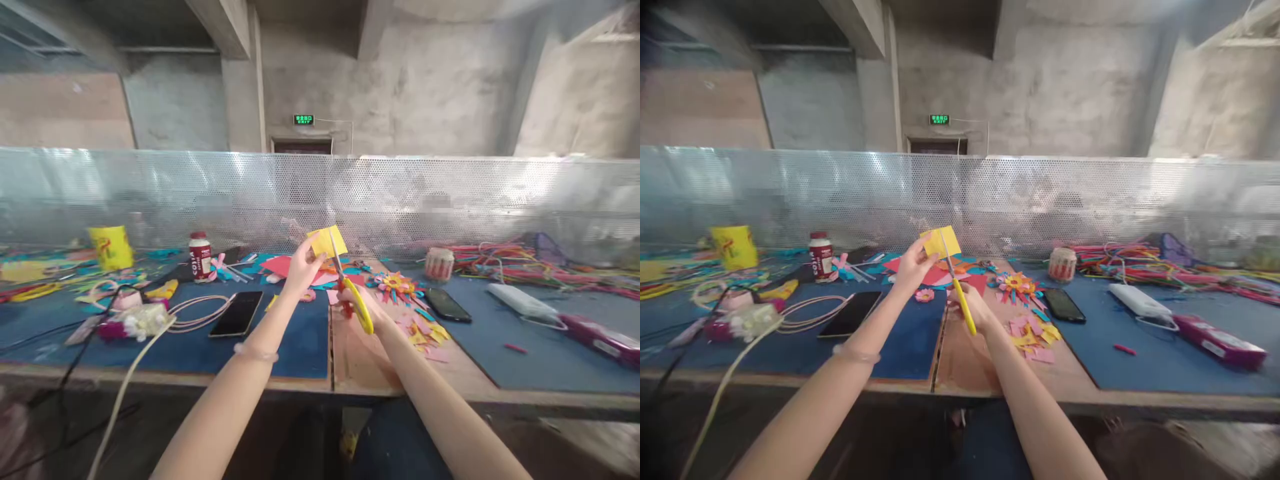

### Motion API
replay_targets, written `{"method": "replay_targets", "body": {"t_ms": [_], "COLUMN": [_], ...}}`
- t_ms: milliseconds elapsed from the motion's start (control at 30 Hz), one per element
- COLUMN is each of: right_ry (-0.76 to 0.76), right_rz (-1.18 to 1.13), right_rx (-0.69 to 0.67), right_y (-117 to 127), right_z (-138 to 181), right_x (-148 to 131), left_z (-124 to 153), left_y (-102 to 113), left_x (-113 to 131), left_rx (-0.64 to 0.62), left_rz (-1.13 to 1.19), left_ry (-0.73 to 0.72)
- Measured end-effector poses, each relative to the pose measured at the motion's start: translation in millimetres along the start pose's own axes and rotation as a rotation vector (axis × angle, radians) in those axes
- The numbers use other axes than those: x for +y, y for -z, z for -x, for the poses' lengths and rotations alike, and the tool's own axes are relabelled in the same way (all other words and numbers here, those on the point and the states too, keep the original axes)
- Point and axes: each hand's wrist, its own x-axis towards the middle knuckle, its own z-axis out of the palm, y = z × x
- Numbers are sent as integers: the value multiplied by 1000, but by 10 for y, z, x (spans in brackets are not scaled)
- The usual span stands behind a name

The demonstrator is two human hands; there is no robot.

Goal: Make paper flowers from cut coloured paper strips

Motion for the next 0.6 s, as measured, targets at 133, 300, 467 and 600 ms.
{"method": "replay_targets", "body": {"t_ms": [133,300,467,600], "right_ry": [-15,-28,-28,-22], "right_rz": [-25,-17,-20,-6], "right_rx": [6,23,12,1], "right_y": [-18,-19,-9,-8], "right_z": [4,11,-6,-10], "right_x": [-9,-25,-3,14], "left_z": [13,25,22,21], "left_y": [-15,-26,-25,-22], "left_x": [20,36,32,23], "left_rx": [-19,-25,-23,-24], "left_rz": [35,58,41,32], "left_ry": [18,48,48,55]}}
